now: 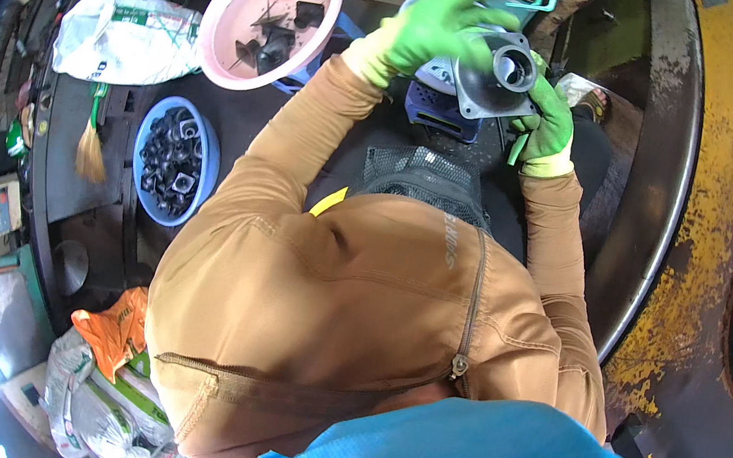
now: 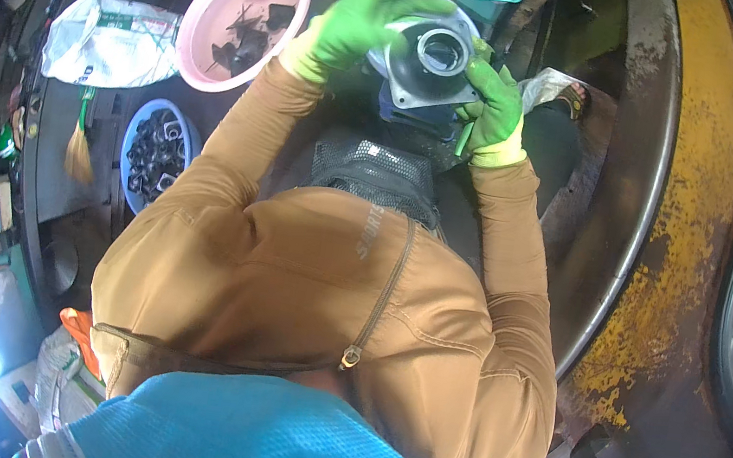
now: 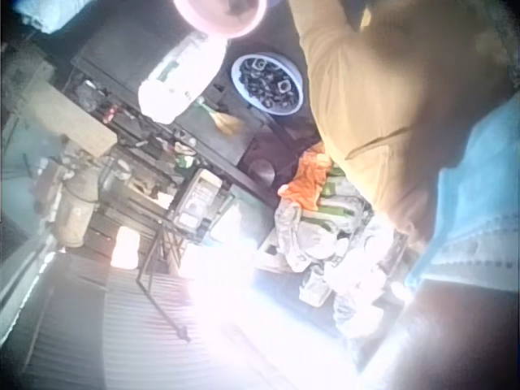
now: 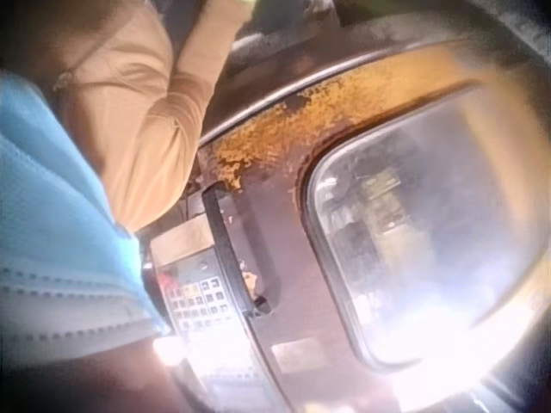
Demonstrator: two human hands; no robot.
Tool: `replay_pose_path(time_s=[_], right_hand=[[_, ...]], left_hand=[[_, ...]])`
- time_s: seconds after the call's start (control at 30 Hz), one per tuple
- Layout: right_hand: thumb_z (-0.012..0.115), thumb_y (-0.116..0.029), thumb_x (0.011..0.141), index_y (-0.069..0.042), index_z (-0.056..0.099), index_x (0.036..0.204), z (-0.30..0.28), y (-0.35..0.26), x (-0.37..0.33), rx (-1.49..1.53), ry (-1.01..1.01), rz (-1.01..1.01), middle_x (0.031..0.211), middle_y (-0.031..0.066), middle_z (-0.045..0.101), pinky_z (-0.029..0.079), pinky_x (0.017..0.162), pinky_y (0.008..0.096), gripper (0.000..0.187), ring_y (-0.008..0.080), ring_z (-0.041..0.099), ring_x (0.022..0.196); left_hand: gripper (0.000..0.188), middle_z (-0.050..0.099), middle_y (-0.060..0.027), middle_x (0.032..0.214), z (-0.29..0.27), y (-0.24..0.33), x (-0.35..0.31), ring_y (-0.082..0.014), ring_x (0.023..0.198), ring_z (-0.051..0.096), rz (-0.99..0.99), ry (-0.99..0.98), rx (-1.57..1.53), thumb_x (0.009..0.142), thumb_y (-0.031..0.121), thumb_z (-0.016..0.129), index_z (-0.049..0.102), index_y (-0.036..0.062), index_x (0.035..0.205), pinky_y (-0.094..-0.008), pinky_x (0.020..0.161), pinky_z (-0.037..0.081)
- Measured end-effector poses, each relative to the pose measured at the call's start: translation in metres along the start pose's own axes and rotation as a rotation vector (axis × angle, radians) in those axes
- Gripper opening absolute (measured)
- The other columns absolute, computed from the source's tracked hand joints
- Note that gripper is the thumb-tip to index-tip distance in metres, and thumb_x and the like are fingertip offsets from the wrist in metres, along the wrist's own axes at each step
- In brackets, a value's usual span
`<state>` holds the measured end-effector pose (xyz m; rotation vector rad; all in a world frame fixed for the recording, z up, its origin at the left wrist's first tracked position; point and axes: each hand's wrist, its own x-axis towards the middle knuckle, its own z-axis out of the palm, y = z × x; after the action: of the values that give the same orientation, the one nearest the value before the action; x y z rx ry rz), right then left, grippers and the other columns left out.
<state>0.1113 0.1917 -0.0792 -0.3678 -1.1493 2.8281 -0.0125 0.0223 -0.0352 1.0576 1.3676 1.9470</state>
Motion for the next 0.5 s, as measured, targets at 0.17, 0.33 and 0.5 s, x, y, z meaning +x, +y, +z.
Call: replay_pose_path(time_s=[0.17, 0.33, 0.5], right_hand=[[0.059, -0.015, 0.094, -0.005, 0.06, 0.115, 0.004, 0.002, 0.002, -0.139, 0.009, -0.033, 0.082, -0.0027, 0.063, 0.031, 0.042, 0.0152, 0.023, -0.0007, 0.041, 0.047], [0.072, -0.023, 0.086, -0.001, 0.057, 0.123, 0.007, 0.011, 0.016, -0.848, 0.274, -0.459, 0.094, 0.0028, 0.064, 0.049, 0.064, 0.0226, 0.045, 0.0062, 0.056, 0.073], [0.056, -0.026, 0.097, -0.005, 0.057, 0.123, -0.018, -0.015, 0.006, -0.64, 0.158, -0.32, 0.078, -0.001, 0.06, 0.039, 0.05, 0.0196, 0.034, 0.0049, 0.047, 0.055]], left_hand=[[0.087, 0.044, -0.0194, 0.143, 0.031, -0.017, -0.017, -0.0367, 0.129, 0.046, -0.381, 0.232, -0.669, 0.086, 0.073, 0.043, 0.041, 0.0065, 0.142, -0.0578, 0.105, 0.038], [0.09, 0.051, -0.0187, 0.132, 0.032, -0.022, -0.029, -0.0409, 0.118, 0.054, -0.393, 0.194, -0.822, 0.082, 0.078, 0.044, 0.04, 0.0114, 0.141, -0.0689, 0.089, 0.044], [0.095, 0.036, -0.0305, 0.144, 0.016, -0.012, -0.038, -0.0572, 0.122, 0.044, -0.416, 0.095, -1.024, 0.085, 0.076, 0.037, 0.03, 0.0039, 0.147, -0.0751, 0.089, 0.039]])
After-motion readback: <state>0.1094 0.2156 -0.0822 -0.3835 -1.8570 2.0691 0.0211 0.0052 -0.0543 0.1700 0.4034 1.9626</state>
